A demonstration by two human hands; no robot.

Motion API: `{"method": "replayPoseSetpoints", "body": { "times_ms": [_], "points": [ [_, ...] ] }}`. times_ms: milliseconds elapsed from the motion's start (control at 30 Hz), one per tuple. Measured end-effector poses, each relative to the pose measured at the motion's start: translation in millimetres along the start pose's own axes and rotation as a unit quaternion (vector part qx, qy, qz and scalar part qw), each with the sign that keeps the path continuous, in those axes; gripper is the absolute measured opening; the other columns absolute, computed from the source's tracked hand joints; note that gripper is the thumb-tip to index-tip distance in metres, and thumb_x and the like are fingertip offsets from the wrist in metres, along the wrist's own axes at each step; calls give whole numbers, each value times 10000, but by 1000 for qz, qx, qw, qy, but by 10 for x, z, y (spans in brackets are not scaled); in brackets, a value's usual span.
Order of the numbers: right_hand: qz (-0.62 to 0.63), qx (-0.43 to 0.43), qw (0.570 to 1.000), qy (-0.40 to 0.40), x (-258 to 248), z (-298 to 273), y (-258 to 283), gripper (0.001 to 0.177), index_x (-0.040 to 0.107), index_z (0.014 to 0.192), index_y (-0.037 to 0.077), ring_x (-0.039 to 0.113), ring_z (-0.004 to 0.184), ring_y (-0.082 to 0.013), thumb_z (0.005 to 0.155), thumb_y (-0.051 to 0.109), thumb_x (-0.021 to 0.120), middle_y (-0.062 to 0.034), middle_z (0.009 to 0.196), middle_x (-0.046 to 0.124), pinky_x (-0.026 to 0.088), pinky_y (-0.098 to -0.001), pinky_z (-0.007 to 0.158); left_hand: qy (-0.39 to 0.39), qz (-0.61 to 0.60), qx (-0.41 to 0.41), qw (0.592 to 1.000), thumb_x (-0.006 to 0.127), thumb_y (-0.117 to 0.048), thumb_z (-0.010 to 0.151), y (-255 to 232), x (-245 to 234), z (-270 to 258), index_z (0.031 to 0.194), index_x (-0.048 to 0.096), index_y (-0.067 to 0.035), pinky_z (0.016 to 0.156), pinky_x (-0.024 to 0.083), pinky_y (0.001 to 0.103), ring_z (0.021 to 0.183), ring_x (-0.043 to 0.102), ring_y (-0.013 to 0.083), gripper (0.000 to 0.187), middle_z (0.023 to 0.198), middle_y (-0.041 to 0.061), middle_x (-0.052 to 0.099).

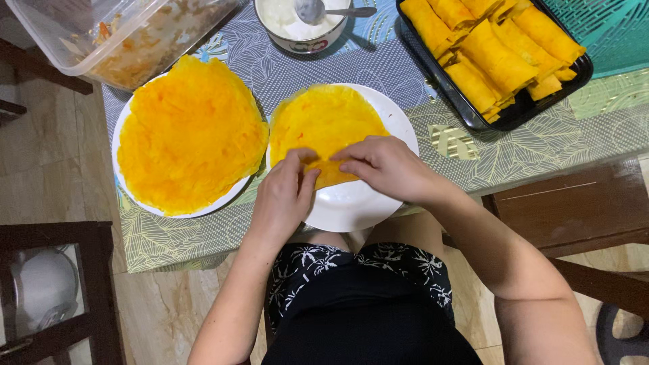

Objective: The person places a yellow wrapper on a plate, scoops filling from a container onto the wrapper using a spoon, and rolls it into a spring roll shape by hand.

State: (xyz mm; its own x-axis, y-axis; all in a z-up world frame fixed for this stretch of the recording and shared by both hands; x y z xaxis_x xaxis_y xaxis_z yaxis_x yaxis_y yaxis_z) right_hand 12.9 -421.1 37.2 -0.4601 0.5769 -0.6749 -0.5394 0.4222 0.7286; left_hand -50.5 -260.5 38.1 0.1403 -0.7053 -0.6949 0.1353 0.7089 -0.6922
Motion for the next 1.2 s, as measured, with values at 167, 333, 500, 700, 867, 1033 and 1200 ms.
{"method": "replayPoseSetpoints", "body": {
  "times_ms": [167,333,500,700,867,1033,1200],
  "points": [
    [21,130,990,48,-11,108,-44,321,725,1201,108,655,618,-274,908,234,701,-123,700,664,500,-394,598,-80,31,136,987,689,-69,920,-282,-140,-42,1092,704,-37,869,547,424,1004,676,335,176,1046,135,701],
    [-2,52,998,19,-31,151,-15,308,708,1149,70,661,795,-265,866,189,718,-121,863,661,526,-370,712,9,45,175,984,751,-144,902,-305,102,-70,1152,742,-32,869,555,396,1019,685,297,274,1071,107,722],
    [-108,-40,991,-69,-186,16,162,121,765,1000,96,615,983,-309,897,145,724,-108,981,682,501,-424,884,27,19,132,991,733,-170,920,-154,137,27,1093,742,-31,851,552,417,967,690,321,222,1006,128,736],
    [-75,-17,997,-16,-143,54,98,201,774,1023,57,652,988,-297,919,218,710,-73,978,724,486,-429,894,70,-33,28,997,704,-183,948,-15,111,261,1058,722,-26,797,552,436,912,699,340,192,947,155,737],
    [-120,-5,993,-4,-130,230,56,187,814,978,84,600,871,-324,885,210,711,-132,840,634,479,-436,787,-54,128,115,984,735,-156,892,-219,66,189,937,712,-49,796,540,461,925,662,376,118,981,213,675],
    [-155,-46,985,-63,-201,208,31,161,798,976,69,603,906,-320,910,174,695,-117,894,636,463,-445,799,-33,27,134,990,701,-148,968,-182,229,125,1203,658,-30,858,548,444,987,676,334,266,1037,146,691],
    [-224,117,954,-163,-489,-90,-118,207,726,934,31,598,929,-325,962,237,728,-125,914,628,454,-456,870,-14,101,181,978,666,-92,906,-243,270,126,1264,690,-147,818,557,431,963,668,325,364,1041,134,685]
  ]
}}
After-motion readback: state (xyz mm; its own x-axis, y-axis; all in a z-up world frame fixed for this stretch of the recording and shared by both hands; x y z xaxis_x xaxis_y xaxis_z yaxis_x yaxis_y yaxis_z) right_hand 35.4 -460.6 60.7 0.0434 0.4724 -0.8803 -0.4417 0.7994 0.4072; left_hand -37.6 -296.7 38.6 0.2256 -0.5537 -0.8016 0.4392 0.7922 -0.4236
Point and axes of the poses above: each hand's wrist, its own z-axis towards the middle knuckle, its own x-axis out of the palm, y = z × x, the point moved 7 cm from there along z, towards the middle knuckle
